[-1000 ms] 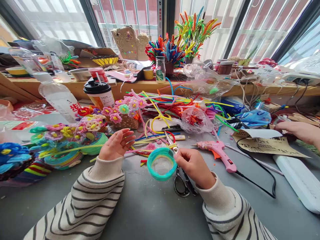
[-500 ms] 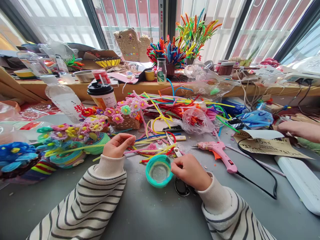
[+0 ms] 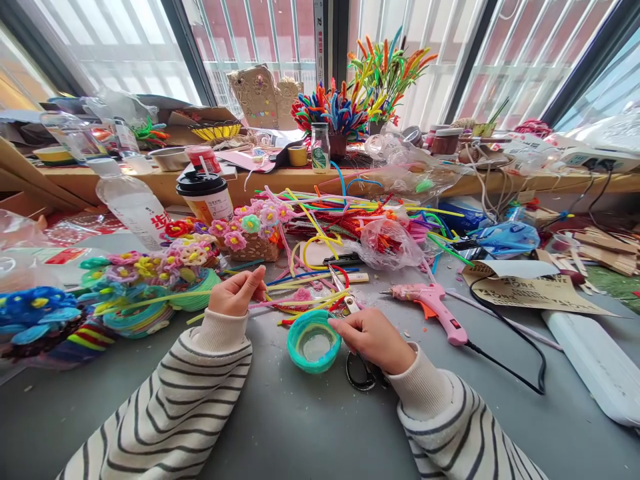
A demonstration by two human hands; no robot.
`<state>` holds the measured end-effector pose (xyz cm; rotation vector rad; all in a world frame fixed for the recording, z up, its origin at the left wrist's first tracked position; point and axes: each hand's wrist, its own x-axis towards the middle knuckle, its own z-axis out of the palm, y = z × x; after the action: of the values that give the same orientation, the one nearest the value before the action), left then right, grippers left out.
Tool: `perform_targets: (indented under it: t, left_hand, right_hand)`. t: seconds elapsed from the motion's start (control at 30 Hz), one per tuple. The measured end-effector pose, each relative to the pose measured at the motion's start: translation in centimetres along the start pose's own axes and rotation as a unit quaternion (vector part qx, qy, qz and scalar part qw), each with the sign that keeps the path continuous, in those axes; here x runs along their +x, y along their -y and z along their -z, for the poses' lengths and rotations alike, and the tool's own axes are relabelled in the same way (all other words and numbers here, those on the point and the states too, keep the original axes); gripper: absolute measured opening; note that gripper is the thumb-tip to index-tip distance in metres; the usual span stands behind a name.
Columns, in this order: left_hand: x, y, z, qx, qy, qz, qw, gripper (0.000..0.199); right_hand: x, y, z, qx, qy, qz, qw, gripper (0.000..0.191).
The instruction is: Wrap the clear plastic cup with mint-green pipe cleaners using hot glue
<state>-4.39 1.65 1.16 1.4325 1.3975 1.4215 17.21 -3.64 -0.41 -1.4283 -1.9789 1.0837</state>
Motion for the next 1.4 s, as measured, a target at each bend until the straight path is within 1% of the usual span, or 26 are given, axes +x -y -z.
perform_targets:
  t: [0.07, 0.1, 0.2, 0.23, 0.27, 0.3, 0.33, 0.37, 0.43, 0.5, 0.57, 0.63, 0.7, 0.87, 1.07, 1.17, 1.3, 1.4]
  left_hand:
    - [0.2, 0.1, 0.0, 0.029, 0.002, -0.018, 0.999, 0.04]
    - [0.3, 0.2, 0.0, 0.04, 0.003, -0.025, 0.999, 0.039]
    - [0.8, 0.5, -0.1, 0.056, 0.004, -0.043, 0.997, 0.021]
    - [0.9, 0.6, -0.1, 0.066, 0.008, -0.05, 0.997, 0.026]
    - [1.0, 0.6, 0.0, 0.084, 0.019, -0.058, 0.995, 0.032]
    - [1.0, 0.5, 0.0, 0.112, 0.038, -0.066, 0.991, 0.032]
    - [0.9, 0.3, 0.1, 0.146, 0.065, -0.077, 0.984, 0.027]
    - [0.8, 0.1, 0.1, 0.184, 0.098, -0.088, 0.974, 0.026]
    - [0.4, -0.5, 0.0, 0.253, 0.174, -0.119, 0.944, 0.033]
    - [0.0, -1.1, -0.4, 0.31, 0.255, -0.151, 0.903, 0.033]
    - [-0.3, -1.5, -1.0, 0.371, 0.323, -0.163, 0.855, 0.028]
    - [-0.4, -1.7, -1.6, 0.43, 0.36, -0.152, 0.814, 0.022]
    - [-0.4, -1.8, -2.1, 0.456, 0.373, -0.142, 0.795, 0.015]
    - [-0.5, -2.0, -2.4, 0.471, 0.371, -0.135, 0.789, 0.012]
    - [-1.2, -2.4, -1.2, 0.488, 0.372, -0.112, 0.782, 0.014]
    - [-1.2, -2.4, -0.6, 0.469, 0.363, -0.106, 0.798, 0.014]
    - [-0.7, -2.2, -0.5, 0.457, 0.324, -0.083, 0.824, 0.013]
    - [-0.1, -2.0, -0.3, 0.455, 0.298, -0.073, 0.836, 0.024]
  right_hand:
    - [0.1, -0.1, 0.0, -0.005, -0.038, -0.002, 0.999, 0.052]
    - [0.1, -0.1, 0.0, -0.008, -0.059, -0.004, 0.998, 0.051]
    - [0.2, -0.2, 0.2, -0.017, -0.121, -0.013, 0.992, 0.048]
    - [0.2, -0.2, 0.2, -0.02, -0.138, -0.016, 0.99, 0.048]
    - [0.3, -0.2, 0.3, -0.022, -0.151, -0.018, 0.988, 0.047]
    - [0.3, -0.2, 0.3, -0.023, -0.162, -0.019, 0.986, 0.047]
    - [0.3, -0.3, 0.3, -0.025, -0.169, -0.018, 0.985, 0.047]
    - [0.3, -0.3, 0.3, -0.027, -0.174, -0.016, 0.984, 0.047]
    - [0.3, -0.3, 0.2, -0.032, -0.177, -0.011, 0.984, 0.047]
    - [0.3, -0.3, 0.1, -0.036, -0.174, -0.005, 0.984, 0.046]
    - [0.3, -0.3, 0.0, -0.04, -0.169, 0.001, 0.985, 0.046]
    - [0.3, -0.3, -0.1, -0.043, -0.165, 0.006, 0.985, 0.045]
    - [0.3, -0.4, -0.1, -0.046, -0.163, 0.008, 0.985, 0.045]
    - [0.3, -0.4, -0.2, -0.053, -0.164, 0.011, 0.985, 0.046]
    - [0.3, -0.4, -0.2, -0.056, -0.16, 0.01, 0.985, 0.045]
    - [0.3, -0.3, -0.2, -0.058, -0.167, 0.009, 0.984, 0.045]
    - [0.2, -0.3, -0.2, -0.063, -0.175, 0.009, 0.983, 0.045]
    - [0.3, -0.3, -0.2, -0.065, -0.177, 0.008, 0.982, 0.045]
